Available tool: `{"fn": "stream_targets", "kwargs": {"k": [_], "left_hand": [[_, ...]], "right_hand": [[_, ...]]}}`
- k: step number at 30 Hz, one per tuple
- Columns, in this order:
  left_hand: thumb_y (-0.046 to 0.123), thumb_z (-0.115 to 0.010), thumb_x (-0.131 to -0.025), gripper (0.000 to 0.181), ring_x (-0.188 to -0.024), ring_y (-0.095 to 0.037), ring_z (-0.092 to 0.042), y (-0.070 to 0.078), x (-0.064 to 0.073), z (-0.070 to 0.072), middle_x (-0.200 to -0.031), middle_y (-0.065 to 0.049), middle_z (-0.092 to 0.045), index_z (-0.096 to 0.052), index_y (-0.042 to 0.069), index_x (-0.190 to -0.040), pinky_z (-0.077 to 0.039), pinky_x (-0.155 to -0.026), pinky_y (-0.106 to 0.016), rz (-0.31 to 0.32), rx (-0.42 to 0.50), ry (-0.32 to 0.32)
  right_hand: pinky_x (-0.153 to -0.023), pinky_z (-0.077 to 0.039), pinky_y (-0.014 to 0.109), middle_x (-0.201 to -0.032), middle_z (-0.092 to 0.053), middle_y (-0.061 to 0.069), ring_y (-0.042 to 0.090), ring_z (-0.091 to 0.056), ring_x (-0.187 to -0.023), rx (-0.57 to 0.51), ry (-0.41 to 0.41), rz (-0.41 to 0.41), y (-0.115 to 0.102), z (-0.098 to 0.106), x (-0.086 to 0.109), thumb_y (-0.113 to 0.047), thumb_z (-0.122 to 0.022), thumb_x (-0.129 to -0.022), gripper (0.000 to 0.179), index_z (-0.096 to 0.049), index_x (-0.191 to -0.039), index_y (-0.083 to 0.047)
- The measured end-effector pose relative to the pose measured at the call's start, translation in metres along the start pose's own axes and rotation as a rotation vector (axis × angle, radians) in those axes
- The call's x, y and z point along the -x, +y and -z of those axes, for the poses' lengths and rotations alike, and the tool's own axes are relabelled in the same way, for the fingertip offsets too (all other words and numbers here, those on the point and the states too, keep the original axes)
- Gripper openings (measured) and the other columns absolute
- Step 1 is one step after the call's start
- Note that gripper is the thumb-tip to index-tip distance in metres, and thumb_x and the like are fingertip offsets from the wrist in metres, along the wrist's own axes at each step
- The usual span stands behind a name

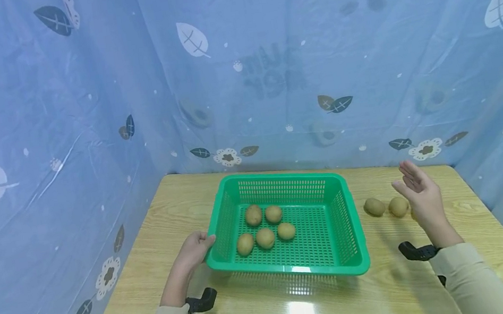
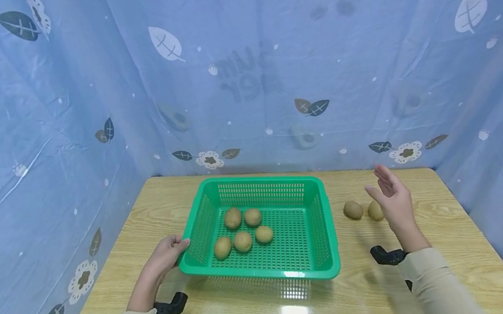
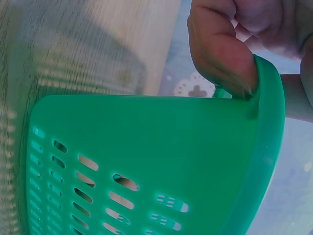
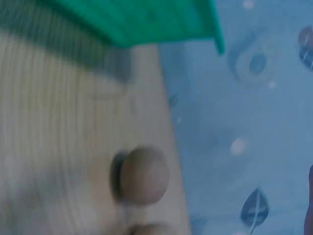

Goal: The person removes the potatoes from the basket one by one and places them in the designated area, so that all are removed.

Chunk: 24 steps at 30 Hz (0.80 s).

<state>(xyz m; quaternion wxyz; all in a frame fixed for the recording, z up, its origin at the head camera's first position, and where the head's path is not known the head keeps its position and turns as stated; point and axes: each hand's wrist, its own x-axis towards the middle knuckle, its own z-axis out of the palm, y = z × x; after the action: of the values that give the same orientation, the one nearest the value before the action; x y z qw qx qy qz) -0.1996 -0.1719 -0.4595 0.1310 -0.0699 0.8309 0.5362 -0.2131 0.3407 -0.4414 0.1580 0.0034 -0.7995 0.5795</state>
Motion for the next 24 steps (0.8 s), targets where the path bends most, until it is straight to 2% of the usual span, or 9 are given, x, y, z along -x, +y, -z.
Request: {"fn": "stream_targets", "kwargs": {"k": [7,13,18,24], "left_hand": [[0.019,-0.046,-0.1,0.032,-0.08,-0.018,-0.06,0.001,0.0,-0.002,-0.097,-0.017,-0.06,-0.052,-0.01,-0.114,-0.05,-0.07,-0.029,-0.005,0.001,-0.004],[0.018,-0.046,-0.1,0.033,-0.08,-0.018,-0.061,-0.001,0.0,-0.002,-0.098,-0.018,-0.061,-0.052,-0.011,-0.115,-0.051,-0.069,-0.029,-0.015,0.003,-0.003],[0.018,-0.046,-0.1,0.032,-0.078,-0.017,-0.06,-0.001,0.0,-0.001,-0.096,-0.017,-0.061,-0.053,-0.01,-0.114,-0.05,-0.069,-0.028,-0.011,0.004,0.001],[0.019,-0.046,-0.1,0.032,-0.079,-0.018,-0.061,0.0,0.0,-0.001,-0.096,-0.017,-0.061,-0.053,-0.009,-0.113,-0.05,-0.069,-0.029,-0.003,0.004,0.006]], "right_hand": [[-0.108,-0.028,0.014,-0.152,-0.032,0.005,0.013,-0.03,-0.14,-0.277,-0.064,0.103,-0.022,-0.023,-0.003,-0.005,-0.056,-0.094,0.063,-0.025,-0.149,-0.009],[-0.11,-0.028,0.02,-0.148,-0.036,0.01,0.018,-0.032,-0.138,-0.458,-0.145,0.159,-0.036,-0.051,-0.009,0.003,-0.053,-0.094,0.061,-0.023,-0.147,0.004],[-0.11,-0.029,0.022,-0.145,-0.04,0.011,0.017,-0.037,-0.134,-0.503,-0.196,0.204,-0.045,-0.076,-0.017,0.008,-0.05,-0.093,0.058,-0.023,-0.144,0.01],[-0.112,-0.028,0.024,-0.151,-0.03,0.021,0.02,-0.034,-0.138,-0.466,-0.282,0.221,-0.049,-0.105,-0.022,0.003,-0.052,-0.094,0.058,-0.026,-0.145,0.006]]}}
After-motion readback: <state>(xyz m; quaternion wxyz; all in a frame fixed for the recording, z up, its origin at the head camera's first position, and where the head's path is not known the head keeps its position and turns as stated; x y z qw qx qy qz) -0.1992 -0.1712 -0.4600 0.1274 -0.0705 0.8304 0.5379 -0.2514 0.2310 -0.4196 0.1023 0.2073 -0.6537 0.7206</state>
